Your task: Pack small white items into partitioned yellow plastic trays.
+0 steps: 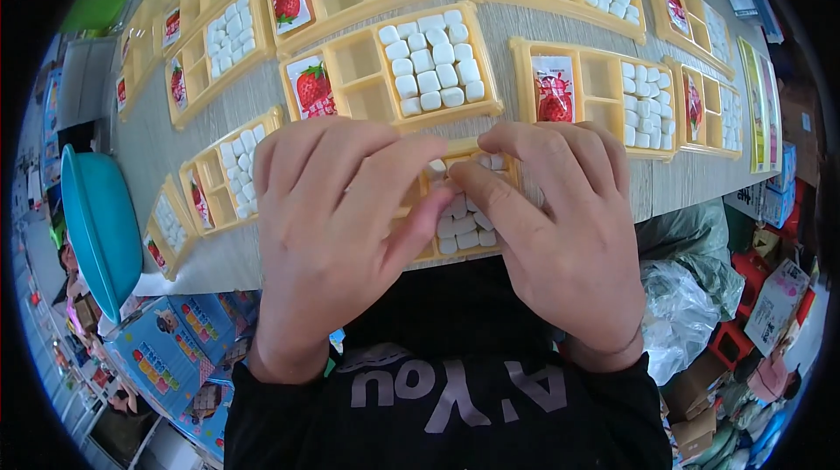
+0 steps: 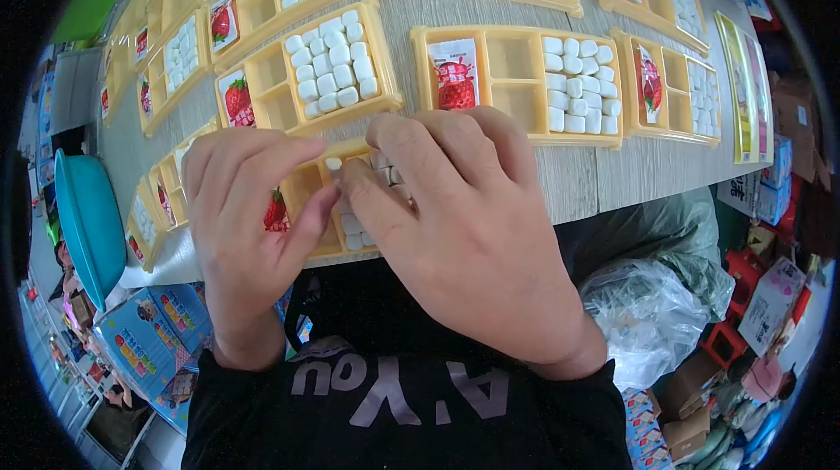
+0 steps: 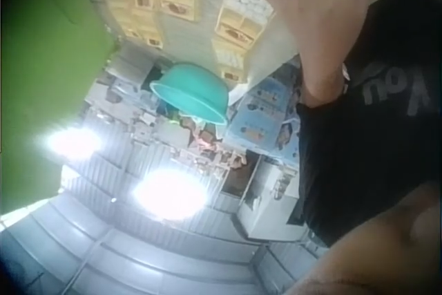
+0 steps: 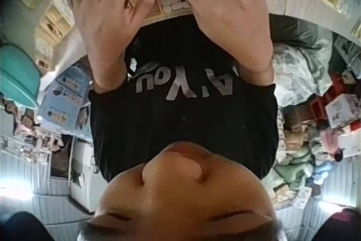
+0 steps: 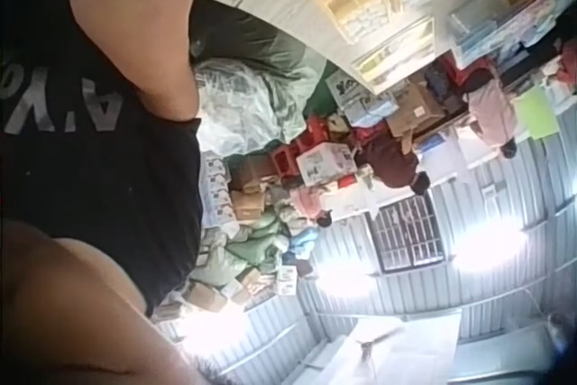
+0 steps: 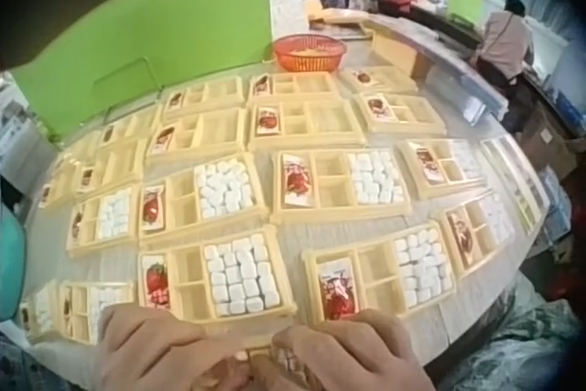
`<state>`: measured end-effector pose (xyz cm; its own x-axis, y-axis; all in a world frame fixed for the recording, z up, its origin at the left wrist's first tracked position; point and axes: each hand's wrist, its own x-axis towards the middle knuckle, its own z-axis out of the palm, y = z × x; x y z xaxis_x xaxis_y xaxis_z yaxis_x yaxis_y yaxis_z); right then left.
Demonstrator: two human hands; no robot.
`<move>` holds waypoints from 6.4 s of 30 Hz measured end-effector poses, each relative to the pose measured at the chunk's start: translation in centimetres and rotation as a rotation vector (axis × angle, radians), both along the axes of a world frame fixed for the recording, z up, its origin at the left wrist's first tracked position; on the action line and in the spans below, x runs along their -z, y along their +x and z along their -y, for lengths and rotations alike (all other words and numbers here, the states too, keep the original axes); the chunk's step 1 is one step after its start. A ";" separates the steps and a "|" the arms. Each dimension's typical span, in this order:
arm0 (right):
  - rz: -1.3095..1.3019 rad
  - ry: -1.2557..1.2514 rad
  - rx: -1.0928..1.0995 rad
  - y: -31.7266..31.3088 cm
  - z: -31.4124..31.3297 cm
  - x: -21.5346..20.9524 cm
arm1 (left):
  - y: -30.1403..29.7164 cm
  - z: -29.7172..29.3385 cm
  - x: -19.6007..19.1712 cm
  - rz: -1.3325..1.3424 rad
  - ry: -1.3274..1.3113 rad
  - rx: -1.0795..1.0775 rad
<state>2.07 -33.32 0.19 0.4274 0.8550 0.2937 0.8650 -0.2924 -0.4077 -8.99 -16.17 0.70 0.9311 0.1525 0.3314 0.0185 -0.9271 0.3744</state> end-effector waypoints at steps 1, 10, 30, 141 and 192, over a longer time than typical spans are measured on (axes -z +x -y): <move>-0.025 0.006 0.005 -0.1 0.1 -0.2 | -0.4 -0.1 -0.2 -0.002 -0.004 -0.027; 0.010 0.069 0.153 0.3 6.7 -1.3 | -0.5 0.3 0.2 -0.057 0.086 0.007; -0.675 -1.067 1.027 -4.4 53.4 19.2 | -2.6 -0.3 -0.6 0.021 0.331 0.090; -0.939 -0.487 1.106 -8.2 50.8 29.0 | 30.2 -0.4 -1.1 -0.166 0.435 0.327; -0.457 -0.482 1.220 -5.1 44.0 8.0 | 11.2 1.3 -7.9 -0.045 0.026 0.270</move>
<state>-3.02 -77.29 -7.84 0.9464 -0.1477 -0.2873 -0.2170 -0.9495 -0.2266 2.21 -17.49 8.62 0.9507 -0.1115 0.2895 -0.2147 -0.9101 0.3544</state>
